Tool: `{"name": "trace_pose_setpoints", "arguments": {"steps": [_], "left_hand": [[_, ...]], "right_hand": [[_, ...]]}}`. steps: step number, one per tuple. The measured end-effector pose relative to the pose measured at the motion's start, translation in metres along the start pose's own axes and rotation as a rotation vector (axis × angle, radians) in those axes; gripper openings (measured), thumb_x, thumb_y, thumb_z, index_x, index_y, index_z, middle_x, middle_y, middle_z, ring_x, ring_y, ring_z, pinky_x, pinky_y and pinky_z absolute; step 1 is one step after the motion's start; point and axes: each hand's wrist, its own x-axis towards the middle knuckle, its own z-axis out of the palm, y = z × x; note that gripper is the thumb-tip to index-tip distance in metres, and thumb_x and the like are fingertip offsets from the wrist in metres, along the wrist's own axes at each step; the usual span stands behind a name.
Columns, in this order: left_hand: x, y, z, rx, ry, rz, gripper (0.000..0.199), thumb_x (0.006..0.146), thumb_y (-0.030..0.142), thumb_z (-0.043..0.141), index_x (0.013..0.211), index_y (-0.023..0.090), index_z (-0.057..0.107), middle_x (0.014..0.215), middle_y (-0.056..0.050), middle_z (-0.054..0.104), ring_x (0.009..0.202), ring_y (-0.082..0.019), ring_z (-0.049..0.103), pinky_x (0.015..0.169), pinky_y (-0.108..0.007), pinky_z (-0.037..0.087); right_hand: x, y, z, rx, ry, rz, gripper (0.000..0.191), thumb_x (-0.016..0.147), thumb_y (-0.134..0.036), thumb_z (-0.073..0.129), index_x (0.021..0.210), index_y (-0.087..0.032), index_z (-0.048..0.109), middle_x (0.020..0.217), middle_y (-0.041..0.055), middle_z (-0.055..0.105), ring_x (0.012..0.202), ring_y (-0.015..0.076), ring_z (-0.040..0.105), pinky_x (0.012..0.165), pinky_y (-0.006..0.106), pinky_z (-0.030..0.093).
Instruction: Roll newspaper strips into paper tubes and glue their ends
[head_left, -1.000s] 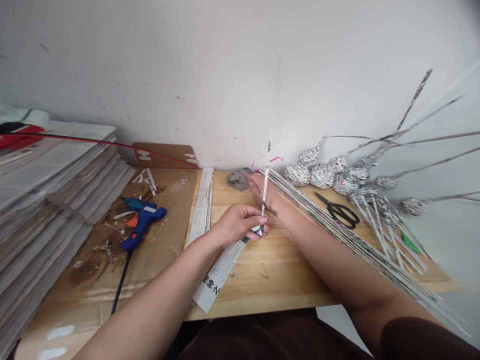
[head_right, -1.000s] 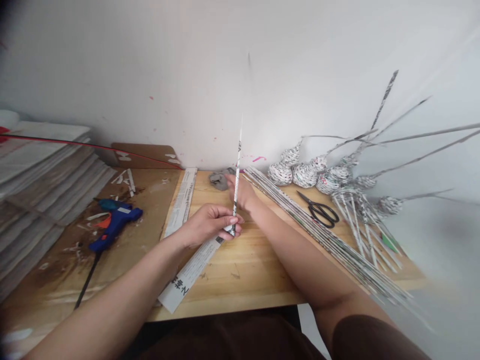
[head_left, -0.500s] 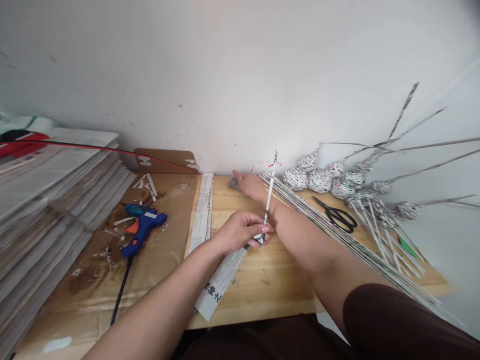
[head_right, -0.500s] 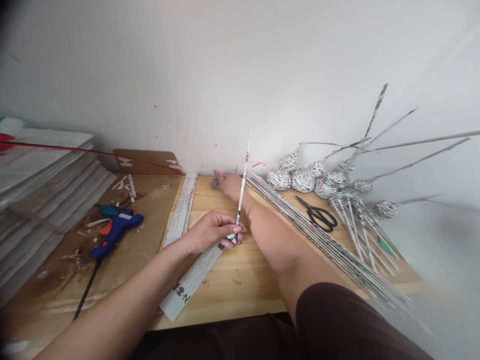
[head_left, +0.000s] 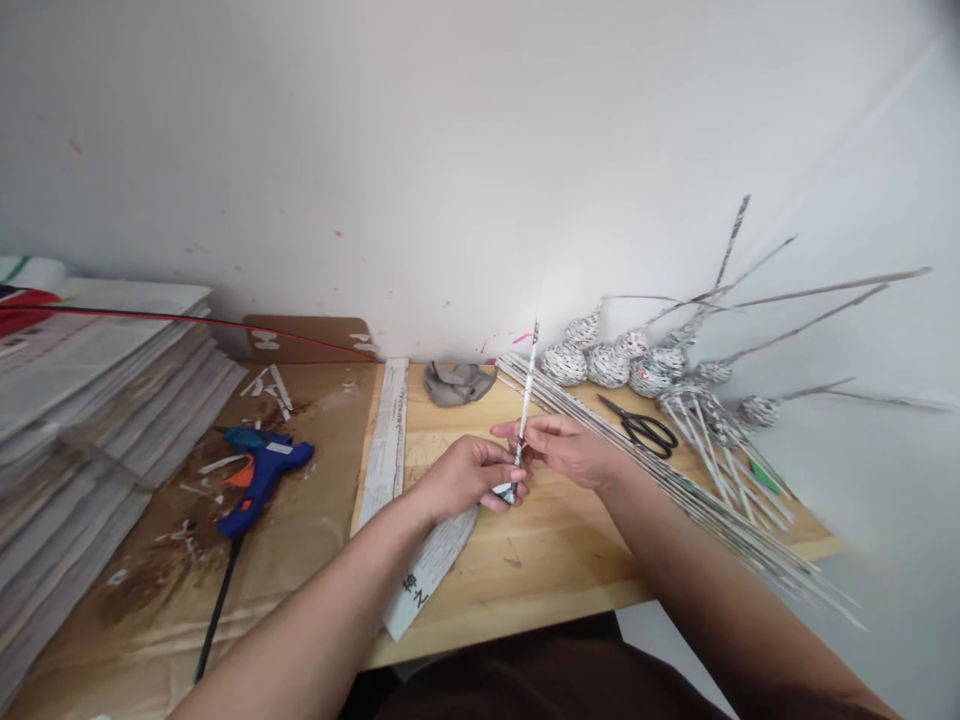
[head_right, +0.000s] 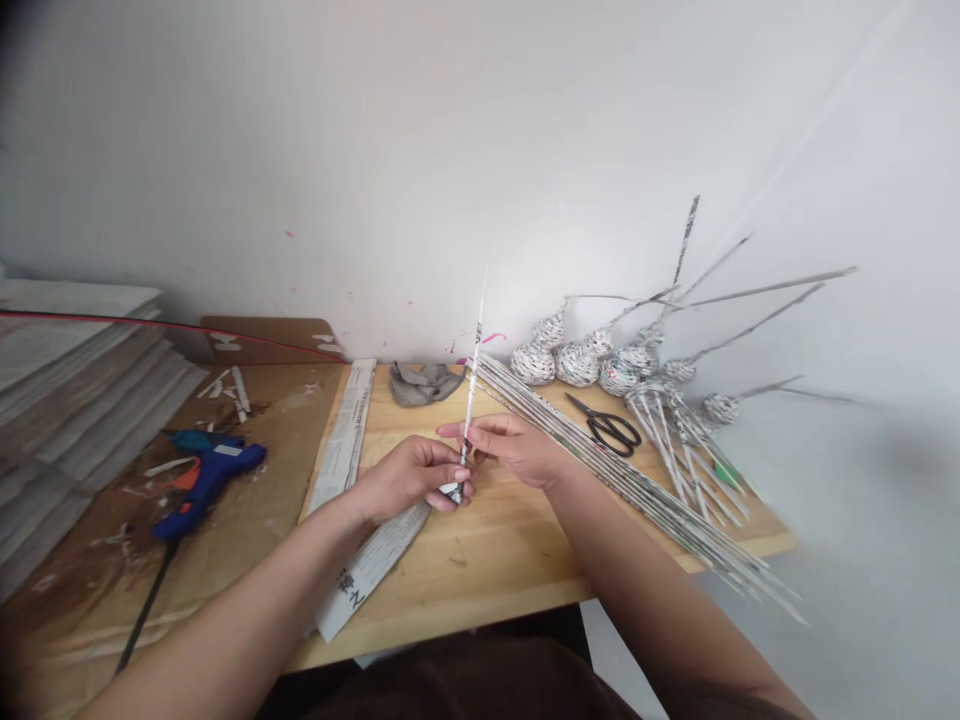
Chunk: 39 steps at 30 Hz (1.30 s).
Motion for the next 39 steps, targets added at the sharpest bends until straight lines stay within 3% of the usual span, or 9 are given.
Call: {"name": "trace_pose_setpoints", "arguments": {"steps": [7,12,18,23,29,34,39], "left_hand": [[-0.003,0.003,0.003,0.065,-0.029,-0.027,0.035,0.071,0.044,0.072,0.083,0.011,0.071,0.078,-0.008,0.068,0.07,-0.015,0.062,0.065,-0.029,0.053],[-0.009,0.011,0.004,0.076,-0.024,-0.039,0.037,0.069,0.046,0.073,0.086,0.012,0.071,0.079,-0.009,0.069,0.072,-0.016,0.063,0.067,-0.031,0.053],[-0.01,0.012,0.003,0.053,-0.038,-0.008,0.034,0.069,0.043,0.074,0.083,0.012,0.071,0.078,-0.009,0.069,0.071,-0.016,0.063,0.067,-0.032,0.054],[-0.01,0.012,0.003,0.043,-0.03,-0.013,0.03,0.071,0.041,0.073,0.083,0.013,0.071,0.077,-0.008,0.069,0.071,-0.016,0.064,0.068,-0.032,0.055],[-0.01,0.012,0.003,0.078,-0.01,-0.009,0.03,0.071,0.041,0.073,0.082,0.013,0.071,0.075,-0.008,0.069,0.071,-0.016,0.064,0.066,-0.03,0.055],[-0.008,0.008,0.001,0.086,-0.005,-0.007,0.029,0.07,0.04,0.074,0.082,0.014,0.072,0.075,-0.007,0.07,0.071,-0.016,0.064,0.066,-0.029,0.055],[-0.007,0.006,0.0,0.087,-0.002,-0.002,0.028,0.071,0.039,0.073,0.083,0.014,0.072,0.075,-0.007,0.069,0.071,-0.016,0.064,0.065,-0.029,0.055]], "right_hand": [[-0.008,0.001,0.008,-0.215,0.194,-0.094,0.029,0.079,-0.04,0.069,0.091,-0.014,0.074,0.079,0.0047,0.067,0.069,0.011,0.055,0.066,0.025,0.043],[-0.011,-0.01,0.015,-0.261,0.332,-0.093,0.024,0.07,-0.038,0.076,0.075,-0.015,0.072,0.062,-0.0008,0.058,0.057,0.0081,0.046,0.054,0.022,0.036],[-0.013,-0.019,0.019,-0.305,0.169,-0.036,0.028,0.076,-0.041,0.07,0.082,-0.014,0.07,0.07,0.0018,0.063,0.061,0.0095,0.05,0.055,0.023,0.038],[-0.013,-0.022,0.022,-0.299,0.353,-0.124,0.027,0.066,-0.035,0.078,0.066,-0.015,0.062,0.056,-0.0045,0.05,0.051,0.0063,0.039,0.049,0.022,0.03],[-0.015,-0.026,0.021,-0.376,0.217,-0.073,0.029,0.076,-0.041,0.069,0.089,-0.015,0.07,0.072,0.001,0.061,0.056,0.0082,0.044,0.051,0.023,0.034],[-0.015,-0.024,0.021,-0.401,0.386,-0.117,0.028,0.069,-0.04,0.075,0.07,-0.015,0.064,0.056,-0.0042,0.049,0.052,0.0073,0.04,0.048,0.023,0.03],[-0.017,-0.027,0.023,-0.391,0.206,-0.105,0.025,0.077,-0.039,0.068,0.086,-0.015,0.068,0.078,0.0028,0.064,0.065,0.0106,0.053,0.057,0.024,0.04]]}}
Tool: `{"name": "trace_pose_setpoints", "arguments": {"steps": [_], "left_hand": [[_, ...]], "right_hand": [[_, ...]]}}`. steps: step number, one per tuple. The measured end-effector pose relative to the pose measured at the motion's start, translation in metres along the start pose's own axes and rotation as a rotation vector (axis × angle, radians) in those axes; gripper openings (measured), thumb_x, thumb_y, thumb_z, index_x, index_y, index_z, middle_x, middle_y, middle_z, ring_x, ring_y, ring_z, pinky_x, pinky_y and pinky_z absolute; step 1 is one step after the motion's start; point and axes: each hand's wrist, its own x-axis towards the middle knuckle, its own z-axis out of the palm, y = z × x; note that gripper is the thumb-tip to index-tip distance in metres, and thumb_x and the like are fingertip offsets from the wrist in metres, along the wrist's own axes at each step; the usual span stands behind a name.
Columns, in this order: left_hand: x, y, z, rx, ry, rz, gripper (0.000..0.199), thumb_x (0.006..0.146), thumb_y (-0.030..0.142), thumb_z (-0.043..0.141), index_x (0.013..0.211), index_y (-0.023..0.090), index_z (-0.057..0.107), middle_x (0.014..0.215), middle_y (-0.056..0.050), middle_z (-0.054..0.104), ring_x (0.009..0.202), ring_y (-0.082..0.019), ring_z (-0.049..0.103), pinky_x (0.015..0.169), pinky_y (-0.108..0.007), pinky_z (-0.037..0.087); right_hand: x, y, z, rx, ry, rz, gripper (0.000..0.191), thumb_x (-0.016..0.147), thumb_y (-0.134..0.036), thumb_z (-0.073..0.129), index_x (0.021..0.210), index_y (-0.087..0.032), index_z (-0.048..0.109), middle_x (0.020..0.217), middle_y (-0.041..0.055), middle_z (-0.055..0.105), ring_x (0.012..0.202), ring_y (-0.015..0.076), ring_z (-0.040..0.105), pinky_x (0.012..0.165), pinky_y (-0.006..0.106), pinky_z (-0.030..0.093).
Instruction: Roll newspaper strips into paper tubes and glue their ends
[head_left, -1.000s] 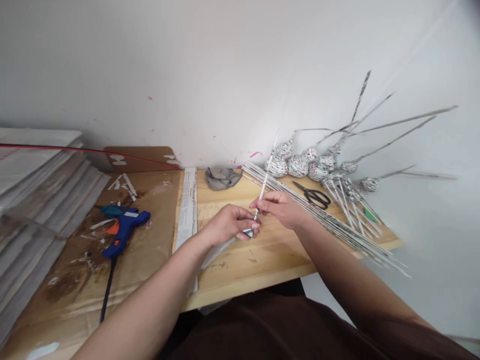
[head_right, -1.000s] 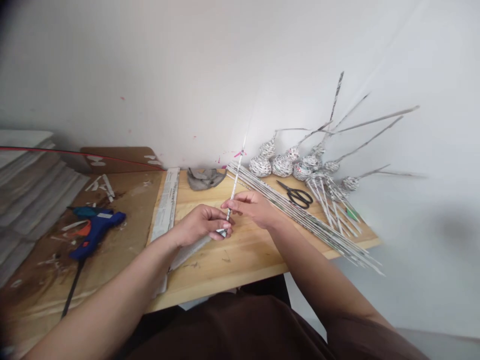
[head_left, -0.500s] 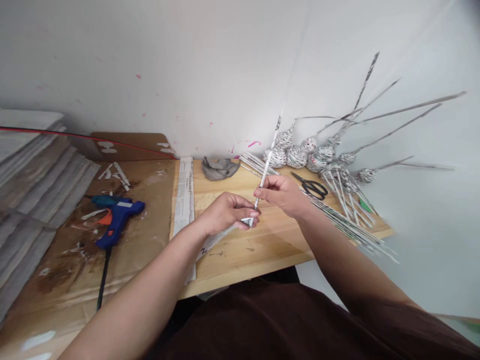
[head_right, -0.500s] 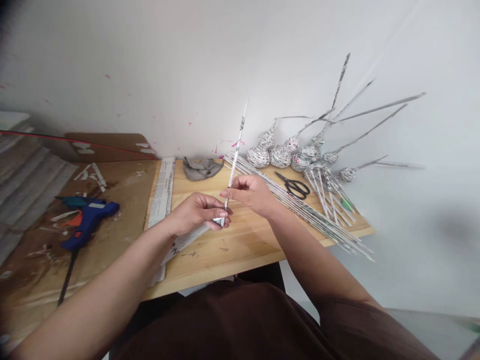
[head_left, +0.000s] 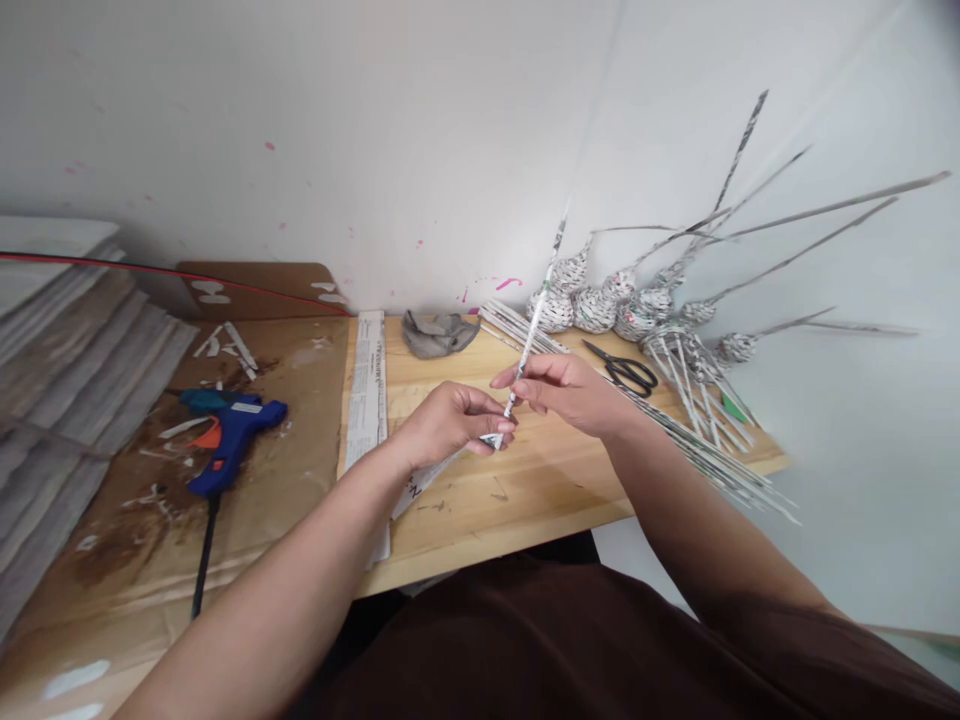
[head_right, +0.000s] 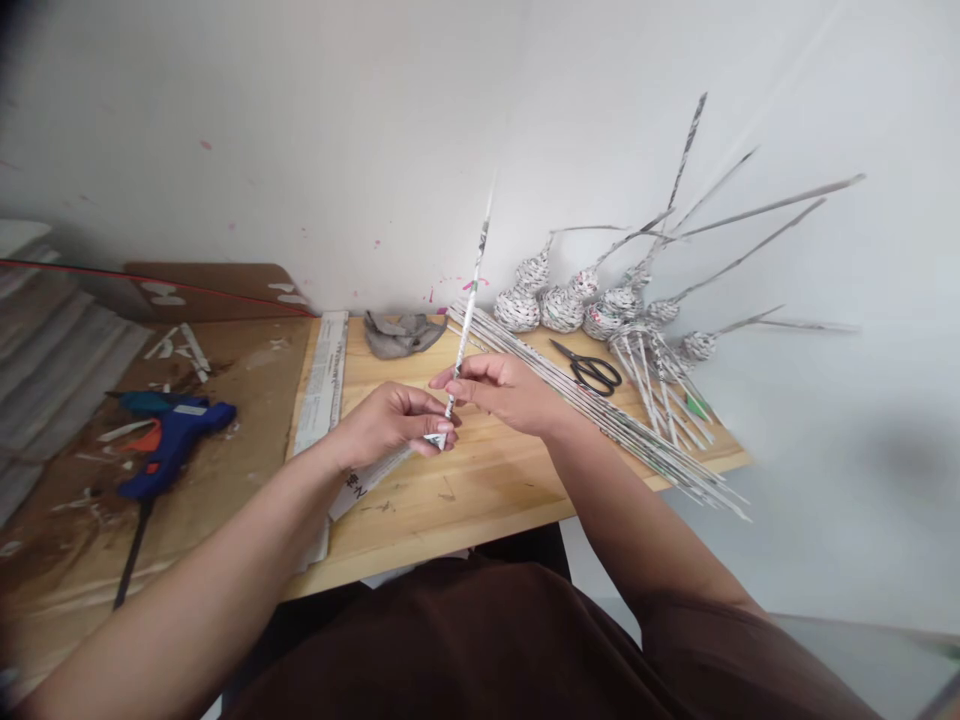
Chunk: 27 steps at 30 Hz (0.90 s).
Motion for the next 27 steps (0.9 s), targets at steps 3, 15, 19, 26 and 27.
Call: {"name": "trace_pose_setpoints", "arguments": {"steps": [3,15,19,26,27], "left_hand": [[0.0,0.001,0.001,-0.019,0.006,-0.018,0.028,0.069,0.037,0.075,0.085,0.014,0.071,0.077,-0.008,0.069,0.072,-0.016,0.065,0.065,-0.029,0.055],[-0.004,0.006,0.004,-0.078,-0.047,-0.028,0.028,0.073,0.039,0.072,0.086,0.014,0.067,0.079,-0.006,0.068,0.069,-0.016,0.066,0.058,-0.027,0.055],[-0.005,0.008,0.005,-0.088,-0.054,-0.015,0.028,0.072,0.039,0.073,0.083,0.014,0.067,0.077,-0.005,0.068,0.069,-0.016,0.066,0.058,-0.026,0.055],[0.0,0.005,0.003,-0.18,0.265,0.152,0.026,0.063,0.032,0.08,0.078,0.014,0.07,0.072,-0.002,0.067,0.059,-0.01,0.06,0.053,-0.02,0.052],[0.001,0.005,0.003,-0.187,0.306,0.181,0.025,0.062,0.031,0.081,0.077,0.014,0.07,0.071,-0.002,0.067,0.057,-0.009,0.059,0.05,-0.019,0.05]], "right_hand": [[0.0,0.002,-0.001,-0.039,0.083,-0.005,0.023,0.073,-0.037,0.073,0.075,-0.015,0.067,0.071,0.0013,0.062,0.064,0.0112,0.053,0.06,0.026,0.042],[0.001,-0.01,-0.004,-0.065,-0.037,0.002,0.027,0.084,-0.039,0.061,0.088,-0.013,0.068,0.075,0.0027,0.063,0.063,0.009,0.052,0.055,0.022,0.04],[0.003,-0.007,-0.002,-0.004,-0.034,0.021,0.028,0.084,-0.039,0.062,0.097,-0.014,0.065,0.072,0.0005,0.06,0.061,0.0084,0.052,0.052,0.021,0.04],[-0.009,0.003,0.012,0.028,0.029,0.066,0.037,0.072,-0.033,0.075,0.101,-0.017,0.057,0.083,0.0024,0.063,0.075,0.0132,0.061,0.069,0.028,0.05],[-0.011,0.004,0.014,0.001,0.044,0.054,0.04,0.069,-0.031,0.077,0.101,-0.017,0.058,0.085,0.0027,0.063,0.077,0.0136,0.061,0.07,0.028,0.049]]}}
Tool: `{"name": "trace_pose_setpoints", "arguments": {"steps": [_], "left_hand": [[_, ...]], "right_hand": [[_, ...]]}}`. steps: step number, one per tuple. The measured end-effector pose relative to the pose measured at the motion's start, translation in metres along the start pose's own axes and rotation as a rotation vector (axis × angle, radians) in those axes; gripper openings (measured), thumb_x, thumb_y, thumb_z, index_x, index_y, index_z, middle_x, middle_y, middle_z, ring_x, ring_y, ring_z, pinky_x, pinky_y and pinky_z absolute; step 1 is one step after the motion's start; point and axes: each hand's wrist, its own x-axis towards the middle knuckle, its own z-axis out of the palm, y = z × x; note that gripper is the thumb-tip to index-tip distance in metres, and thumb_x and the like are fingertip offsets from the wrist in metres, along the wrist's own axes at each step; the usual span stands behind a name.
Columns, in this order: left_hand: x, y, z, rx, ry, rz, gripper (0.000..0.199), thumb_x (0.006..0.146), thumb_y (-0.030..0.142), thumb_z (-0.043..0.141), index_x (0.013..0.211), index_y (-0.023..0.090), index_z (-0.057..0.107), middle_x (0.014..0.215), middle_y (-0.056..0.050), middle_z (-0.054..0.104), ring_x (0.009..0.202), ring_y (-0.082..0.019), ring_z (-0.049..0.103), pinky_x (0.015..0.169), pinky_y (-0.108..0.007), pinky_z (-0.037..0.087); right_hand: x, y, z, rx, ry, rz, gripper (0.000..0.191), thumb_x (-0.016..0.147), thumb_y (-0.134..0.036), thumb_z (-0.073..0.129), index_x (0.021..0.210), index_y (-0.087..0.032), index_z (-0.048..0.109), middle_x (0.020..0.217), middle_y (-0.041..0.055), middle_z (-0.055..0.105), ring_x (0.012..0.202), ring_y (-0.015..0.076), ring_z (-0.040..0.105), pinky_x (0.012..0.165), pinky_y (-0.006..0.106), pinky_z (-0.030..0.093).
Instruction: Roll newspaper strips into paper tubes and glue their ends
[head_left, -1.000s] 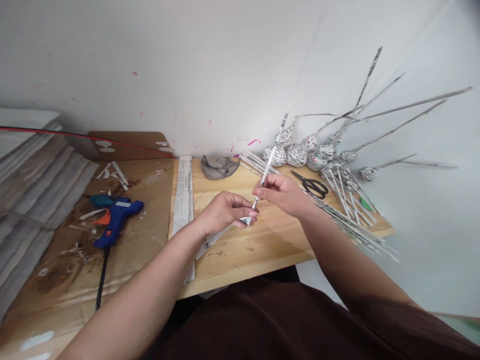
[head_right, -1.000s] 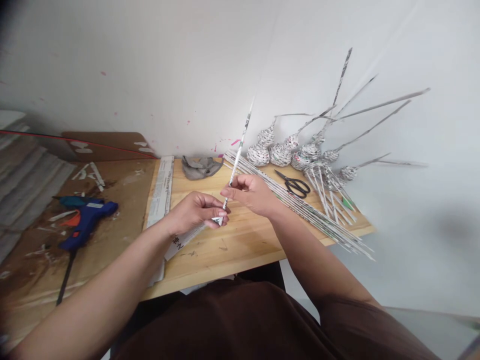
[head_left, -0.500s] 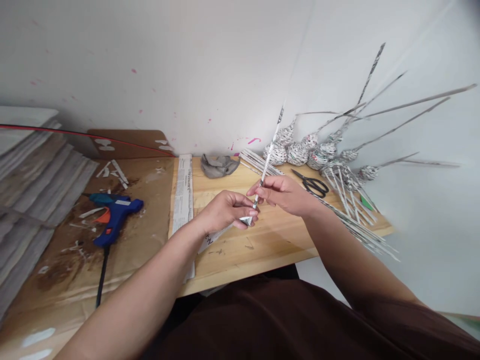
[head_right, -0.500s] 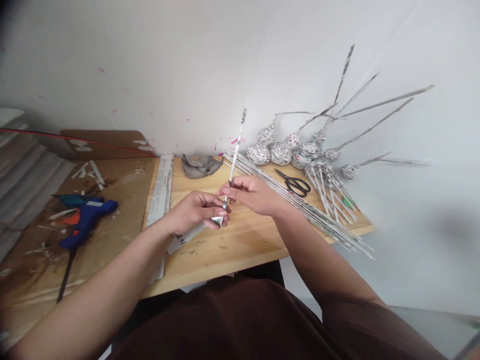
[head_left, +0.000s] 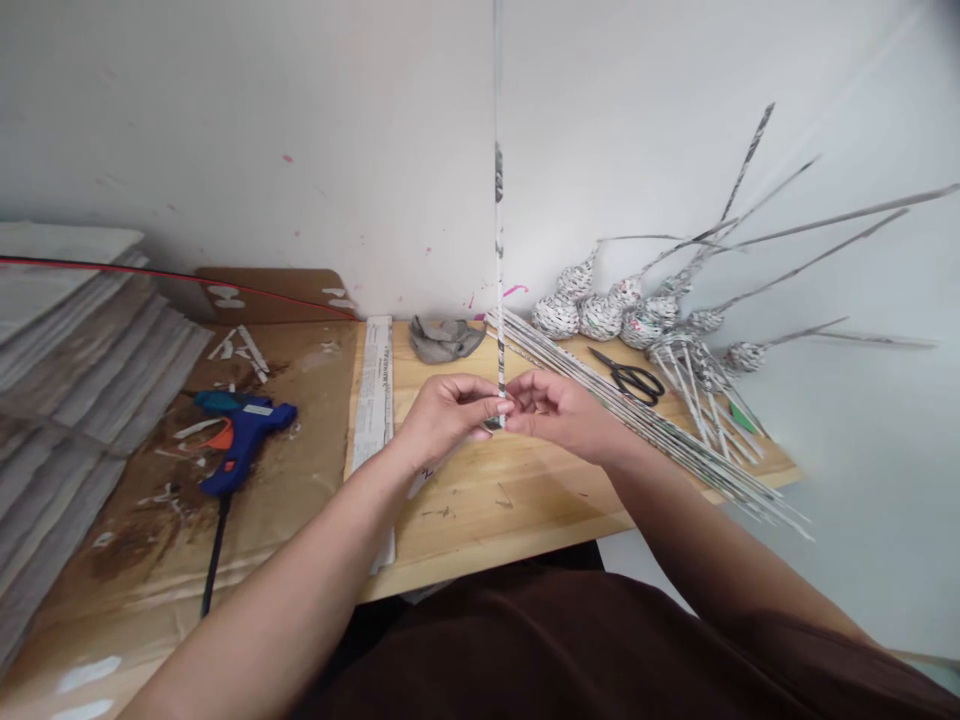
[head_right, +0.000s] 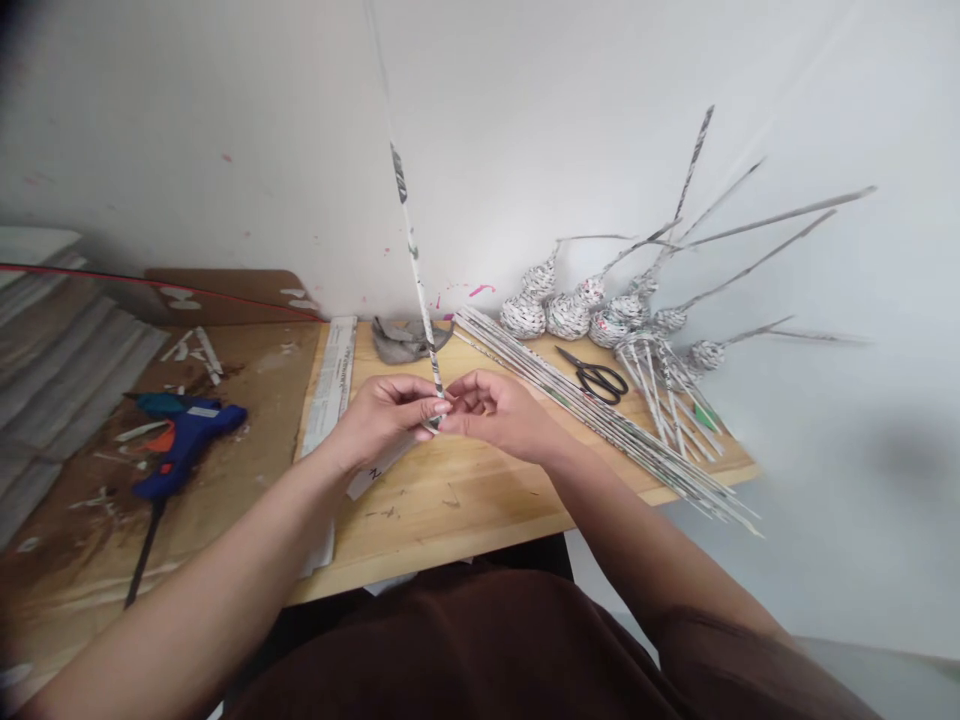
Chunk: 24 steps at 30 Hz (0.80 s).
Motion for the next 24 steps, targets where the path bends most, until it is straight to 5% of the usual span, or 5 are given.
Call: {"name": "trace_pose_setpoints", "arguments": {"steps": [11,16,20,24], "left_hand": [[0.002,0.002,0.004,0.023,0.272,0.172,0.027,0.061,0.034,0.081,0.072,0.014,0.068,0.056,0.003,0.06,0.039,-0.004,0.043,0.035,-0.016,0.033],[0.004,0.001,0.0,-0.006,0.311,0.153,0.027,0.064,0.038,0.079,0.074,0.015,0.068,0.057,0.004,0.059,0.039,-0.005,0.045,0.034,-0.018,0.036],[0.004,0.002,-0.001,-0.055,0.278,0.106,0.028,0.062,0.037,0.08,0.073,0.015,0.068,0.059,0.004,0.059,0.041,-0.004,0.043,0.034,-0.017,0.036],[0.005,0.0,0.0,-0.037,0.21,0.095,0.027,0.06,0.035,0.081,0.073,0.014,0.069,0.06,0.002,0.06,0.045,-0.006,0.046,0.035,-0.016,0.036]], "right_hand": [[-0.003,0.015,0.03,-0.429,0.348,-0.218,0.019,0.085,-0.032,0.058,0.074,-0.017,0.061,0.066,0.0002,0.061,0.058,0.0104,0.052,0.057,0.024,0.038],[-0.009,0.021,0.027,-0.601,0.282,-0.311,0.014,0.086,-0.027,0.055,0.077,-0.018,0.061,0.071,0.0018,0.062,0.067,0.0134,0.054,0.066,0.027,0.04],[-0.003,0.019,0.02,-0.322,0.262,-0.146,0.019,0.086,-0.034,0.055,0.08,-0.017,0.062,0.072,0.0018,0.063,0.062,0.0118,0.054,0.06,0.025,0.041],[0.007,0.015,0.017,-0.045,0.112,-0.059,0.025,0.085,-0.039,0.058,0.077,-0.016,0.062,0.068,0.0014,0.061,0.063,0.0116,0.055,0.061,0.025,0.044]]}}
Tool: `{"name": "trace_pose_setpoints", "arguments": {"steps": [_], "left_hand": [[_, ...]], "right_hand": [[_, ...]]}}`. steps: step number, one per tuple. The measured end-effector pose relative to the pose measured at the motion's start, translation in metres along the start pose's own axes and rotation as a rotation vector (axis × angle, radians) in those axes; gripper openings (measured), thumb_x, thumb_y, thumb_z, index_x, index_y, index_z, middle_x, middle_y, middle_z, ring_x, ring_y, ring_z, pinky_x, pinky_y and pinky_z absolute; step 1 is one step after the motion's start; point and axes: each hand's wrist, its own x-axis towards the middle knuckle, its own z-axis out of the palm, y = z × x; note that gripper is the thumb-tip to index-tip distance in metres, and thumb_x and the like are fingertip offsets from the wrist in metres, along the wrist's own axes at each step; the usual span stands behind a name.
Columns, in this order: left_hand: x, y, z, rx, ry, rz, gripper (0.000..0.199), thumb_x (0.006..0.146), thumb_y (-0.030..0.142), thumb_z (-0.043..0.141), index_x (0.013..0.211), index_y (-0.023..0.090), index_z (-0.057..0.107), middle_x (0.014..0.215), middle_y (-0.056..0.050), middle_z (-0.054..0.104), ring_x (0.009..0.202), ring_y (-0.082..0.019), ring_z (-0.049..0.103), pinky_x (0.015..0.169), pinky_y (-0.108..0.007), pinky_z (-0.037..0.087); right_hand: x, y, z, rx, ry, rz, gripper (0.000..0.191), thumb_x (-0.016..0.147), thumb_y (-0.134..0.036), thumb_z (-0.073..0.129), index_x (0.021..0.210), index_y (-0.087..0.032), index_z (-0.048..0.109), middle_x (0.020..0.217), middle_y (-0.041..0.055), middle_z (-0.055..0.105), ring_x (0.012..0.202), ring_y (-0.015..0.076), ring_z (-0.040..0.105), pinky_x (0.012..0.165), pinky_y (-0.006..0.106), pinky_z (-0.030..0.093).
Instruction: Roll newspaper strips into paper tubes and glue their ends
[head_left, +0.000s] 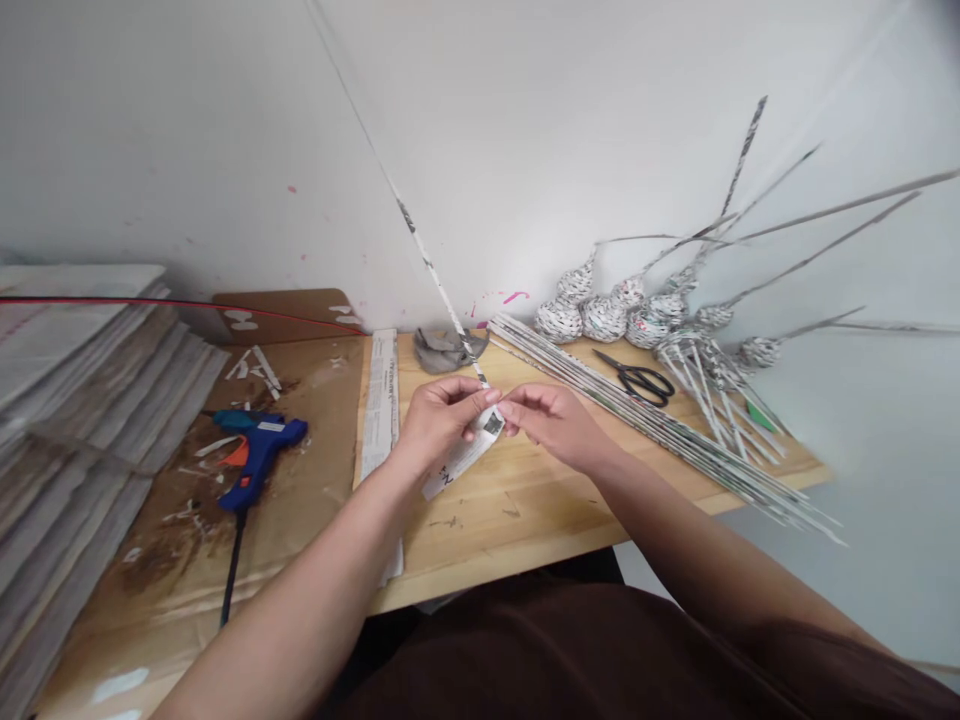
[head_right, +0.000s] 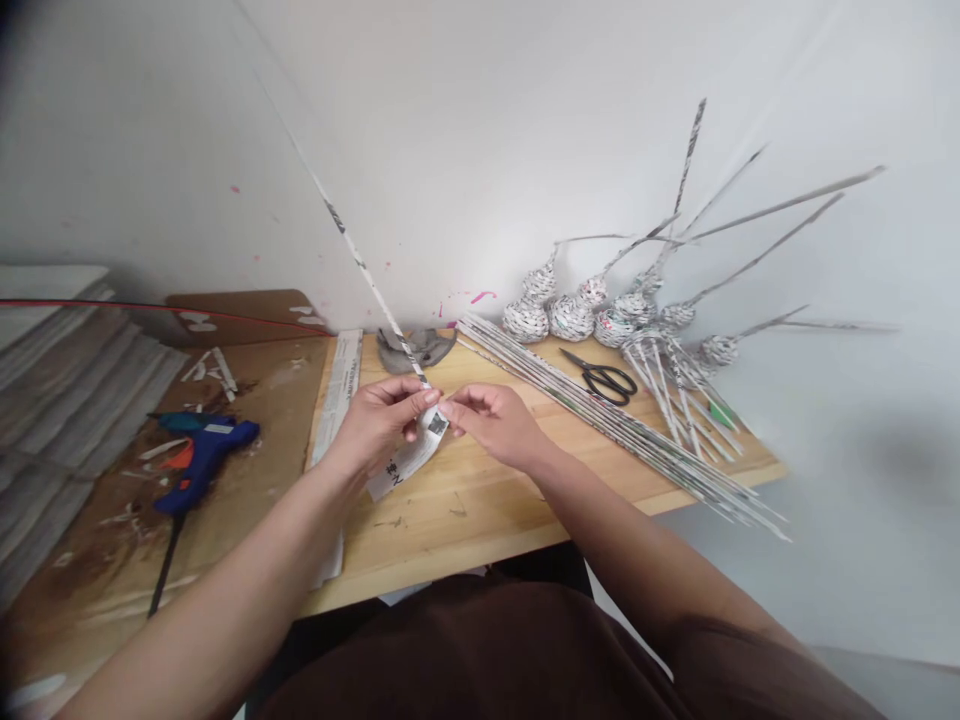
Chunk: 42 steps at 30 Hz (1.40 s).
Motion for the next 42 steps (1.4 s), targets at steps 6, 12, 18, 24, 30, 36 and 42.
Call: {"name": "trace_pose_setpoints", "arguments": {"steps": [6,12,18,24,30,36,42], "left_hand": [[0.001,-0.004,-0.003,0.061,-0.031,-0.018,0.027,0.06,0.034,0.081,0.074,0.014,0.069,0.06,0.002,0.062,0.04,-0.004,0.043,0.035,-0.017,0.034],[-0.004,0.001,-0.001,0.222,-0.141,0.05,0.025,0.063,0.034,0.079,0.077,0.014,0.07,0.067,-0.002,0.067,0.05,-0.009,0.053,0.046,-0.02,0.044],[-0.011,-0.004,0.003,0.438,-0.188,0.25,0.018,0.075,0.027,0.068,0.091,0.018,0.069,0.073,-0.003,0.071,0.066,-0.014,0.063,0.064,-0.024,0.047],[-0.016,-0.004,0.005,0.698,-0.214,0.459,0.018,0.081,0.024,0.063,0.099,0.022,0.064,0.08,-0.002,0.07,0.073,-0.014,0.063,0.073,-0.025,0.047],[-0.015,-0.009,0.002,0.86,-0.163,0.562,0.042,0.082,0.02,0.062,0.122,0.025,0.05,0.087,-0.001,0.065,0.076,-0.013,0.061,0.073,-0.025,0.046],[-0.01,-0.003,-0.003,0.893,-0.174,0.629,0.024,0.084,0.031,0.061,0.106,0.022,0.062,0.085,-0.004,0.064,0.077,-0.015,0.059,0.072,-0.026,0.045],[0.006,0.004,-0.026,0.878,0.114,0.498,0.035,0.094,0.037,0.039,0.082,0.019,0.067,0.079,-0.006,0.069,0.079,-0.017,0.063,0.079,-0.029,0.045]], "right_hand": [[-0.001,0.004,-0.009,-0.025,-0.146,0.076,0.022,0.078,-0.037,0.068,0.079,-0.016,0.064,0.071,0.0009,0.063,0.064,0.0112,0.055,0.061,0.025,0.043],[-0.001,-0.009,-0.026,0.11,-0.107,0.087,0.034,0.081,-0.04,0.064,0.105,-0.016,0.063,0.086,0.0059,0.068,0.074,0.0138,0.062,0.054,0.022,0.042],[-0.003,-0.015,-0.015,0.046,-0.098,0.154,0.027,0.078,-0.035,0.068,0.093,-0.014,0.059,0.073,0.0038,0.066,0.067,0.0133,0.062,0.05,0.021,0.044],[-0.008,-0.013,-0.012,-0.037,-0.027,0.174,0.021,0.077,-0.033,0.067,0.083,-0.014,0.059,0.069,0.0031,0.065,0.06,0.0111,0.058,0.051,0.023,0.048],[-0.009,-0.011,-0.011,-0.065,-0.03,0.13,0.02,0.08,-0.033,0.062,0.083,-0.014,0.064,0.07,0.003,0.065,0.059,0.0112,0.057,0.055,0.025,0.049],[0.004,0.012,-0.011,0.009,-0.001,0.099,0.022,0.082,-0.036,0.061,0.078,-0.014,0.057,0.064,-0.0002,0.06,0.053,0.0089,0.053,0.052,0.023,0.044],[0.02,0.06,-0.007,0.026,0.204,-0.14,0.022,0.086,-0.039,0.056,0.09,-0.017,0.054,0.073,0.0022,0.061,0.067,0.0143,0.061,0.065,0.028,0.049]]}}
